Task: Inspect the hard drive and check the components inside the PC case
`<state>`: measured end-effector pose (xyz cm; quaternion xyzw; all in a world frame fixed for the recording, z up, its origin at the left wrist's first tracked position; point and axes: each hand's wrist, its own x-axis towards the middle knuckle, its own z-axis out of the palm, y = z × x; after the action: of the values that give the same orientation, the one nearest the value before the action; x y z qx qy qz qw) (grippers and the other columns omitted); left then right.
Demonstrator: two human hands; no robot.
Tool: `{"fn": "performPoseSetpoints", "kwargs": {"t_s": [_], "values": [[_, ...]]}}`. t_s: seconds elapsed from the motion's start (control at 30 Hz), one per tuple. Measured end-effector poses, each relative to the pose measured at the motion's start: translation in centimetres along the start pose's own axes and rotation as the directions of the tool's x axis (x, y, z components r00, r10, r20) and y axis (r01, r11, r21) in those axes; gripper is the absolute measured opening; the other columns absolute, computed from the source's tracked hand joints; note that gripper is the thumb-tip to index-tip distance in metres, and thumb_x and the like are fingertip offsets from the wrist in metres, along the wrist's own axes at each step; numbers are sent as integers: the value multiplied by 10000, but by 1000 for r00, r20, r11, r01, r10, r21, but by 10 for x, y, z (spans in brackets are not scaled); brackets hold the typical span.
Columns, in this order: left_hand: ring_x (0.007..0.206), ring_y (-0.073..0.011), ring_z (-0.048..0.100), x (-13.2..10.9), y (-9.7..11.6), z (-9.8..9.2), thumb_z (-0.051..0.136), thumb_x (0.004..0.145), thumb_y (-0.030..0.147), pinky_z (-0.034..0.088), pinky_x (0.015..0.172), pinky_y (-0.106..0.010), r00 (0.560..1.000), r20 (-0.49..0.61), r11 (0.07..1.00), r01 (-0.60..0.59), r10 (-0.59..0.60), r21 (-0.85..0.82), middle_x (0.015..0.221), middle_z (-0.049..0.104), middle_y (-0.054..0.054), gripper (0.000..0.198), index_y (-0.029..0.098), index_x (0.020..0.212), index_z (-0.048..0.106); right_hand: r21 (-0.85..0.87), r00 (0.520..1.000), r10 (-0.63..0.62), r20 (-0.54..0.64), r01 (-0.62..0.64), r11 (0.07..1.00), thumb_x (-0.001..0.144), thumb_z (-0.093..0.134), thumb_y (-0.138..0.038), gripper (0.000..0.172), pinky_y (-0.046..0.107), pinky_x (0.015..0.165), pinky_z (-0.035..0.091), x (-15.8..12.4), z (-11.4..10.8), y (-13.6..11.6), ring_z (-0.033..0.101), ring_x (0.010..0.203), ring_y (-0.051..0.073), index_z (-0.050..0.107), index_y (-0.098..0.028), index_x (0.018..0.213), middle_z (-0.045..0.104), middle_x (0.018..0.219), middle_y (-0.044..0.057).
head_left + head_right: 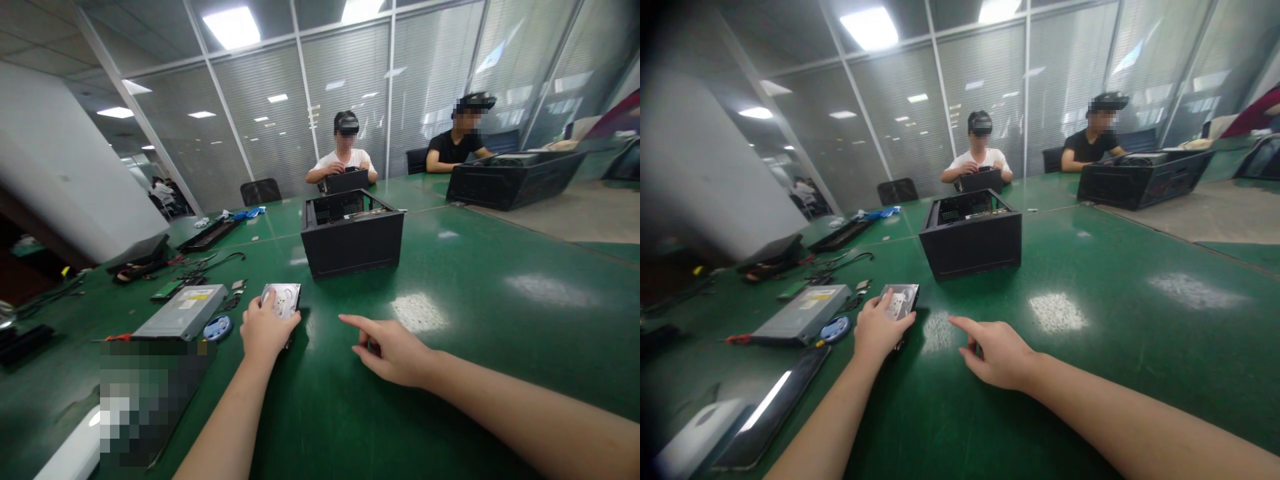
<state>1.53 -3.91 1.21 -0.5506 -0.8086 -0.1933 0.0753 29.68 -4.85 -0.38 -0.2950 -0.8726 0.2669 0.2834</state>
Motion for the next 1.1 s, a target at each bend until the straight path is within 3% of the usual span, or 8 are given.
{"fn": "performPoseSetpoints", "kwargs": {"t_s": [0.17, 0.3, 0.53, 0.7, 0.87, 0.97, 1.1], "values": [[1211, -480, 458, 6, -6, 1, 538, 691, 708, 422, 890, -608, 991, 120, 997, 55, -60, 49, 1402, 454, -219, 891, 249, 1449, 445, 3, 999, 43, 8, -43, 999, 878, 547, -224, 603, 250, 595, 436, 1, 1, 3, 556, 589, 108, 404, -236, 1464, 661, 828, 2], [1214, -489, 459, 9, -12, 3, 515, 696, 717, 421, 880, -608, 984, 147, 994, 98, -105, 53, 1399, 455, -231, 897, 252, 1457, 426, 7, 998, 66, -15, -66, 998, 873, 555, -220, 597, 240, 579, 423, 2, 3, 8, 549, 576, 97, 413, -245, 1452, 641, 813, -10], [1178, -429, 500, 7, -6, -1, 473, 722, 700, 445, 878, -558, 976, 143, 984, 157, -167, 84, 1332, 498, -210, 833, 245, 1419, 463, 42, 970, 26, -240, -17, 999, 884, 549, -225, 480, 252, 585, 446, 3, 3, 13, 542, 576, 97, 477, -225, 1358, 605, 760, -22], [1145, -411, 516, 5, -4, -2, 457, 738, 668, 440, 880, -540, 978, 132, 984, 150, -162, 93, 1253, 543, -207, 825, 215, 1427, 459, 36, 934, 15, -356, -2, 999, 888, 570, -248, 411, 263, 590, 486, 10, -19, 3, 590, 645, 123, 497, -224, 1292, 645, 846, 15], [1174, -392, 504, 4, -3, -4, 470, 745, 621, 438, 913, -519, 988, 117, 993, 96, -104, 74, 1303, 545, -190, 745, 207, 1359, 551, -189, 850, -121, -513, 25, 982, 882, 599, -289, 229, 294, 670, 511, 59, -60, 6, 627, 765, 165, 599, -205, 1095, 658, 878, 46], [1210, -388, 498, 4, -5, -4, 479, 750, 609, 438, 936, -509, 990, 113, 994, 82, -89, 67, 1369, 523, -195, 753, 193, 1374, 544, -426, 800, -255, -543, -1, 905, 898, 579, -330, 166, 344, 809, 502, 102, -86, 20, 620, 844, 198, 637, -188, 961, 648, 876, 66], [1348, -355, 409, 6, -8, 1, 478, 775, 589, 400, 1016, -517, 992, 108, 998, 55, -59, 38, 1501, 443, -151, 694, 211, 1347, 576, -665, 870, -262, -418, -97, 740, 837, 657, -480, 474, 437, 979, 421, 151, -112, 42, 554, 1105, 299, 614, -160, 1184, 615, 1161, 143]]}}
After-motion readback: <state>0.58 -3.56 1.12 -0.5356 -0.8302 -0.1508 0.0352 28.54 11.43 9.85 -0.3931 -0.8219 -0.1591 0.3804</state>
